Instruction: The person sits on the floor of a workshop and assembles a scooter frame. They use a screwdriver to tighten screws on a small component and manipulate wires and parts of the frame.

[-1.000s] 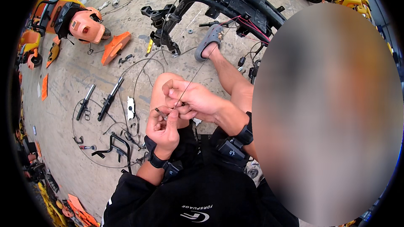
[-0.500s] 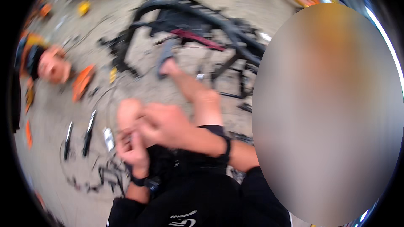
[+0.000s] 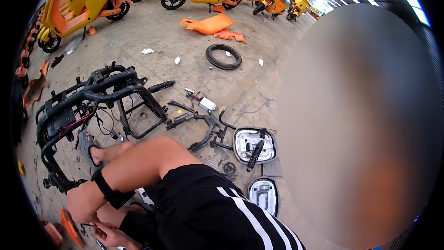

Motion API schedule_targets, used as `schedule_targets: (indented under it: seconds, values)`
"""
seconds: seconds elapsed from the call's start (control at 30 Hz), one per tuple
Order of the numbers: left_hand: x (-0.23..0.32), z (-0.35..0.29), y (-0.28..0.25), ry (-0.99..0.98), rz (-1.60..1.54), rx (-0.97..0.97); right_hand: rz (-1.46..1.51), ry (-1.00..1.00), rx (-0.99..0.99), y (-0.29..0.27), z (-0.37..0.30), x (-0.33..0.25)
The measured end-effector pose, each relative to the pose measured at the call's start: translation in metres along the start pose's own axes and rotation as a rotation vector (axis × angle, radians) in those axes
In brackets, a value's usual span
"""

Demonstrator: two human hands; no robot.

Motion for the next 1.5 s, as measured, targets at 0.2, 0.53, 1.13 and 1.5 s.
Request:
schedule_targets:
  seconds: [0.2, 0.53, 1.13, 1.5]
  values:
    - [0.032, 0.003, -0.002, 0.128, -0.016, 0.115, -0.037, -0.138, 0.074, -0.011, 0.000, -0.009]
    - [0.057, -0.001, 0.009, 0.060, -0.009, 0.151, 0.213, 0.270, 0.501, -0.025, -0.034, 0.021]
    - [0.063, -0.004, 0.007, 0.357, -0.050, 0.076, 0.146, 0.164, 0.387, -0.032, -0.038, 0.013]
    - [0.090, -0.006, 0.015, 0.399, 0.022, 0.069, -0.057, 0.074, 0.280, -0.021, -0.018, 0.001]
Point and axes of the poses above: each hand's wrist, its own z-axis towards the middle knuckle, its own y-axis out of the palm, x = y × z, the point moved 10 cm from there along z, towards the middle knuckle, and after that the axes turned 15 degrees about x, right-handed, at the moved point
